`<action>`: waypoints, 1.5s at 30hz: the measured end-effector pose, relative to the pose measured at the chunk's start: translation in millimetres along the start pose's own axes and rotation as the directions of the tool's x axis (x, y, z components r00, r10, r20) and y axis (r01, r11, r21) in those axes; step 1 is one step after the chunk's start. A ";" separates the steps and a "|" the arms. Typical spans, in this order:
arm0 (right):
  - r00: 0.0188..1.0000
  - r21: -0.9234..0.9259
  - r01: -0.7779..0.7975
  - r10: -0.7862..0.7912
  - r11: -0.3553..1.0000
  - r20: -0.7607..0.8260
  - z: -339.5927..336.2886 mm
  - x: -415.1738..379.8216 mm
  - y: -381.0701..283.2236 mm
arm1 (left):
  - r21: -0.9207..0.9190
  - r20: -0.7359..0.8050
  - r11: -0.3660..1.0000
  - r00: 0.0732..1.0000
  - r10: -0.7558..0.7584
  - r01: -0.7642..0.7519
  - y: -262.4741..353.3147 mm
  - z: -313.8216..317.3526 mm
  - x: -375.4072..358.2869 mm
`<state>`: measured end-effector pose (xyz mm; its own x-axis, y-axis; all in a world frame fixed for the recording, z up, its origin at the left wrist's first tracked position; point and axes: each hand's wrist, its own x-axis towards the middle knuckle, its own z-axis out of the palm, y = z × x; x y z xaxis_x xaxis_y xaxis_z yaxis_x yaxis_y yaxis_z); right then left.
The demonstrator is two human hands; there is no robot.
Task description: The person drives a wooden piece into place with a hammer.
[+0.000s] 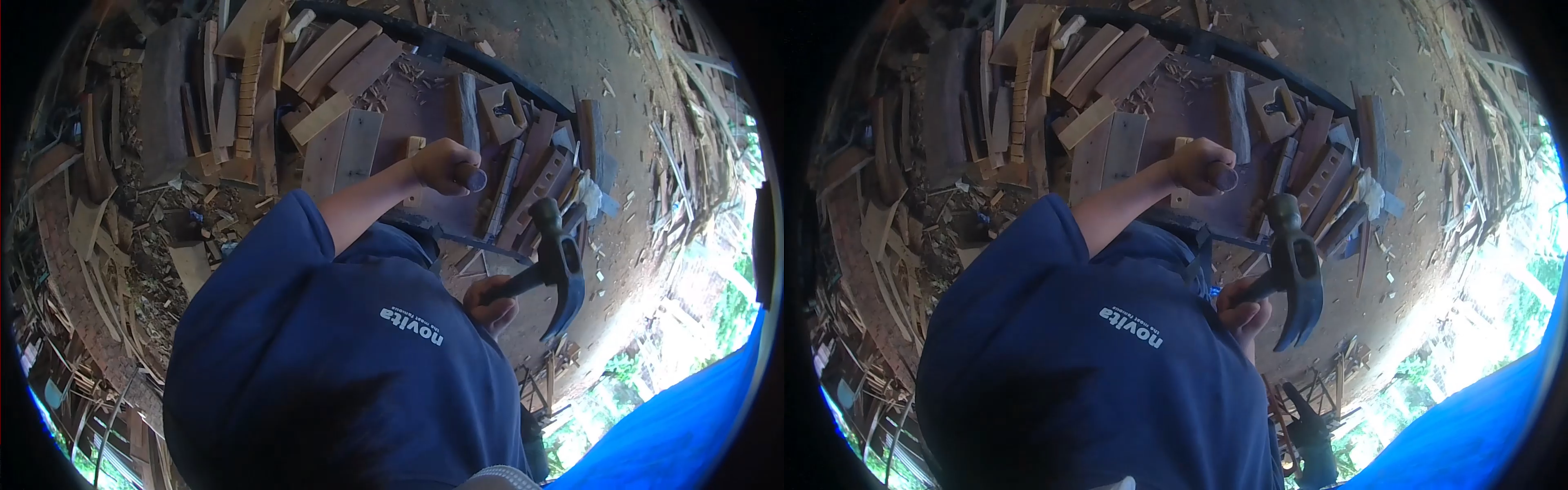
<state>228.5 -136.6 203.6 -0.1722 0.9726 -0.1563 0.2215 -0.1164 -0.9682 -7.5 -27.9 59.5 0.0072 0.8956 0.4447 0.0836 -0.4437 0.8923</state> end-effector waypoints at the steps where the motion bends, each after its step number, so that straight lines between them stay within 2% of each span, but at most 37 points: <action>1: 0.998 0.008 0.049 -0.049 0.999 0.038 1.1 2.5 6.7 | -0.006 0.007 1.000 1.000 0.004 -0.004 -0.1 0.9 0.2; 2: 0.992 0.018 0.098 -0.099 0.995 0.079 0.3 6.0 10.6 | -0.015 -0.003 1.000 1.000 -0.005 0.005 0.1 1.2 0.3; 3: 0.985 0.023 0.016 -0.019 1.000 0.173 -3.8 9.6 11.9 | -0.022 -0.015 1.000 1.000 -0.015 0.015 0.4 1.4 0.6; 4: 0.985 0.025 0.018 -0.022 1.000 0.172 -4.7 11.6 14.5 | -0.020 -0.013 1.000 1.000 -0.014 0.013 0.6 1.4 1.1; 6: 0.958 -0.332 -0.176 0.239 0.927 0.159 2.3 14.1 11.1 | -0.002 -0.010 1.000 0.999 -0.031 0.031 4.3 -0.1 0.3; 7: 0.957 -0.305 -0.202 0.254 0.931 0.142 4.1 13.9 9.6 | -0.002 -0.003 1.000 1.000 -0.030 0.030 4.4 0.2 0.4; 10: 0.959 -0.324 -0.168 0.230 0.931 0.163 7.0 13.7 6.9 | -0.020 -0.003 0.999 0.999 -0.040 0.040 3.8 0.7 1.5; 13: 0.967 -0.287 -0.135 0.189 0.948 0.170 10.2 13.3 7.6 | -0.020 -0.002 0.999 1.000 0.029 -0.029 3.2 -1.0 3.6; 17: 0.966 -0.309 -0.158 0.212 0.938 0.148 10.1 11.9 2.9 | -0.019 -0.002 1.000 1.000 0.012 -0.012 2.3 -0.4 2.2; 20: 0.958 -0.218 -0.191 0.231 0.957 0.171 8.9 8.2 -2.0 | -0.036 0.006 0.999 1.000 0.014 -0.014 -4.2 1.0 2.0; 22: 0.976 -0.097 -0.141 0.155 0.985 0.153 8.0 3.5 -3.9 | -0.058 -0.007 0.998 1.000 0.014 -0.014 -3.8 0.3 3.1; 23: 0.975 -0.098 -0.143 0.157 0.985 0.155 7.9 0.4 -6.2 | -0.054 -0.007 0.998 1.000 0.021 -0.021 -3.8 0.3 2.9; 25: 0.998 -0.014 -0.061 0.061 0.998 0.008 12.1 -3.8 -18.5 | -0.054 -0.003 0.998 1.000 0.025 -0.025 -0.3 -1.5 3.6; 26: 0.998 -0.016 -0.063 0.063 0.998 0.005 11.8 -5.0 -16.9 | -0.041 0.001 0.999 1.000 0.025 -0.025 1.6 -2.8 4.8; 28: 0.999 0.069 0.051 -0.050 0.996 -0.011 11.8 -4.3 -11.9 | -0.029 0.004 0.999 1.000 0.027 -0.027 1.5 -3.0 6.6; 30: 0.999 0.043 0.030 -0.031 0.999 0.027 10.4 4.2 -12.7 | -0.047 -0.007 0.998 0.999 0.032 -0.033 1.3 -2.6 6.3; 33: 0.940 -0.270 -0.192 0.256 0.944 0.224 6.5 20.3 -6.8 | -0.010 -0.007 1.000 1.000 0.025 -0.025 1.8 -2.6 6.6; 34: 0.941 -0.269 -0.194 0.256 0.943 0.221 6.3 23.7 -5.5 | -0.013 -0.004 1.000 1.000 0.026 -0.026 1.8 -2.0 7.3; 36: 0.921 -0.297 -0.139 0.234 0.945 0.312 5.6 31.7 -3.8 | 0.010 -0.029 1.000 1.000 -0.006 0.006 1.7 -1.7 9.7; 40: 0.903 -0.269 -0.188 0.274 0.945 0.330 -5.1 36.1 8.0 | 0.015 -0.021 1.000 1.000 0.005 -0.005 -4.6 -3.0 8.7; 42: 0.866 -0.319 -0.153 0.283 0.935 0.413 -16.6 43.0 16.8 | 0.026 -0.011 0.999 1.000 -0.019 0.020 -2.9 -4.1 12.1; 45: 0.892 -0.286 -0.106 0.218 0.952 0.395 -21.3 54.9 18.1 | 0.040 0.001 0.999 1.000 -0.029 0.029 -7.3 -2.6 15.9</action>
<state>243.5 -81.0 181.7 -0.4845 0.7629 -0.4281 0.5040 -0.1565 -0.8494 -10.6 -10.5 60.3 0.0058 0.9082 0.4184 0.1235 -0.4159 0.9010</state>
